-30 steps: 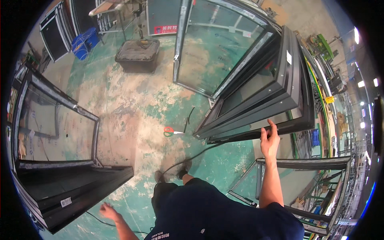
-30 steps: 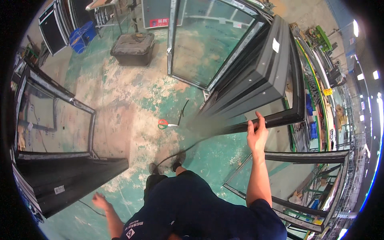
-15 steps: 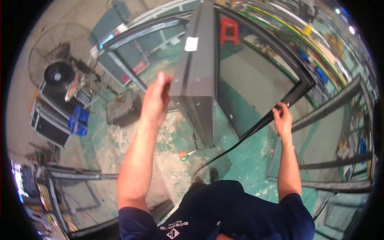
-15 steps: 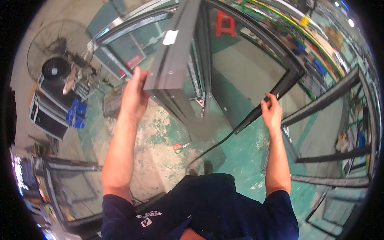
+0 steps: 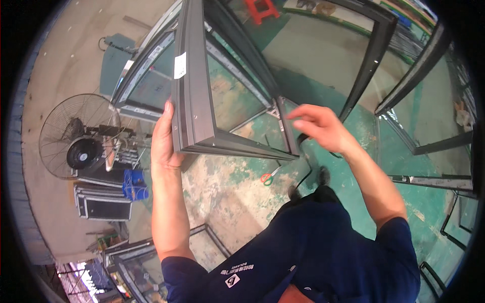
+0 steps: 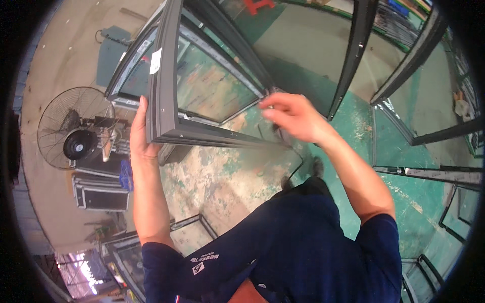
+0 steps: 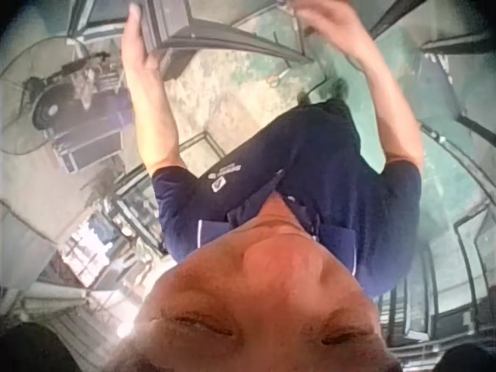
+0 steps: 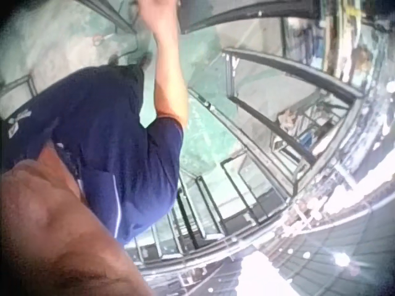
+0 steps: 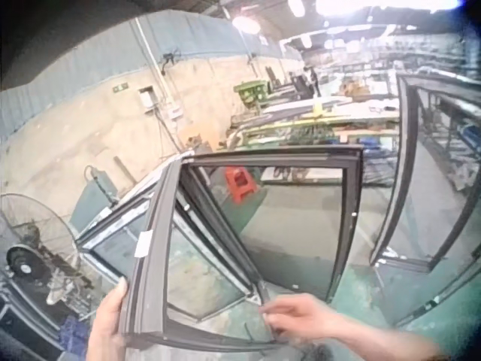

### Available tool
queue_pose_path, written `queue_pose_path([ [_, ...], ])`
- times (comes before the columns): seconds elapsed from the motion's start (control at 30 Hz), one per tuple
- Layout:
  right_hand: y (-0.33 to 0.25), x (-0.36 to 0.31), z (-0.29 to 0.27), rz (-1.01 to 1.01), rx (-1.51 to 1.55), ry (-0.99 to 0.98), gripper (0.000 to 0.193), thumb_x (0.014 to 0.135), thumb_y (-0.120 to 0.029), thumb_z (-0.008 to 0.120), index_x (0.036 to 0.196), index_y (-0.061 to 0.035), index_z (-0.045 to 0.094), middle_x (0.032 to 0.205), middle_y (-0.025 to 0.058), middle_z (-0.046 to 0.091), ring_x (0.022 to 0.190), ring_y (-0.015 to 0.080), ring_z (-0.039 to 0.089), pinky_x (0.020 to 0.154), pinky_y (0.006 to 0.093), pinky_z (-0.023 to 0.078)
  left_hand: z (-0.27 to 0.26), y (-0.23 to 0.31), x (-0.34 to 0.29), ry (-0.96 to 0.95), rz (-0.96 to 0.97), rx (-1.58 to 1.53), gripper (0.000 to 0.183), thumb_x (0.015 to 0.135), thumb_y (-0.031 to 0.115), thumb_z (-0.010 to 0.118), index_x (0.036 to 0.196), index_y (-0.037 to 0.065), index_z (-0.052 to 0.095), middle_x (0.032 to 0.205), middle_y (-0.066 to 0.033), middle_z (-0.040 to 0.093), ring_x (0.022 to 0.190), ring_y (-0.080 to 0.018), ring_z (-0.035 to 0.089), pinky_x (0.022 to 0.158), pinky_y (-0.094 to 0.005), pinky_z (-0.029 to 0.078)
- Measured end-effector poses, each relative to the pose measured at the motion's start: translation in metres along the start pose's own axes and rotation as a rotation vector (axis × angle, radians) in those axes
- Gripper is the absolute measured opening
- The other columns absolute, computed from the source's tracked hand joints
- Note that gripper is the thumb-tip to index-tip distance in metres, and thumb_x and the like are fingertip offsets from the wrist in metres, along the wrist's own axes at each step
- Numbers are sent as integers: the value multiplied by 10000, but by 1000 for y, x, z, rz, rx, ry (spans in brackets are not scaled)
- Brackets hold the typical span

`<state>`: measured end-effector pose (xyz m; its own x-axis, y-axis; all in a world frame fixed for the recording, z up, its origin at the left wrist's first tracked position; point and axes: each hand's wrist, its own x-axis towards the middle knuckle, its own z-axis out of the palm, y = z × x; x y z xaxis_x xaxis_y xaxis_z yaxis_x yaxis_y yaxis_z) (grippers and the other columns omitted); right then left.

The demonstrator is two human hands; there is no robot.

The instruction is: The person operates a machine using its touch screen control panel, then walks to a window frame, inserts a rubber sealing strip into the frame groove, cuts it with scissors, and presses the seal firmly into place by hand.

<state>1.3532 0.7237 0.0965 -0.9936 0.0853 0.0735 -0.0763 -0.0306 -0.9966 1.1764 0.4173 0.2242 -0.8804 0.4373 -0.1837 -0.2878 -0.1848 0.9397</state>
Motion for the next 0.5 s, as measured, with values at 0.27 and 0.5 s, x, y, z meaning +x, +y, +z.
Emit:
queue_pose_path([
  [0.27,-83,78,61,115,803,-807,533,1019,-245,633,1458,6,464,828,3,550,586,37,409,486,203,310,-2,-6,-60,131,152,113,480,1048,364,567,1318,-32,594,1223,-125,690,1102,-228,666,986,-376,519],
  [0.5,-85,63,50,313,1068,-915,579,1022,-191,623,1513,-12,373,891,-2,536,608,18,391,489,179,305,34,-18,-88,292,260,91,467,1019,311,632,1306,-52,570,1222,-144,675,1121,-233,653,1021,-398,503],
])
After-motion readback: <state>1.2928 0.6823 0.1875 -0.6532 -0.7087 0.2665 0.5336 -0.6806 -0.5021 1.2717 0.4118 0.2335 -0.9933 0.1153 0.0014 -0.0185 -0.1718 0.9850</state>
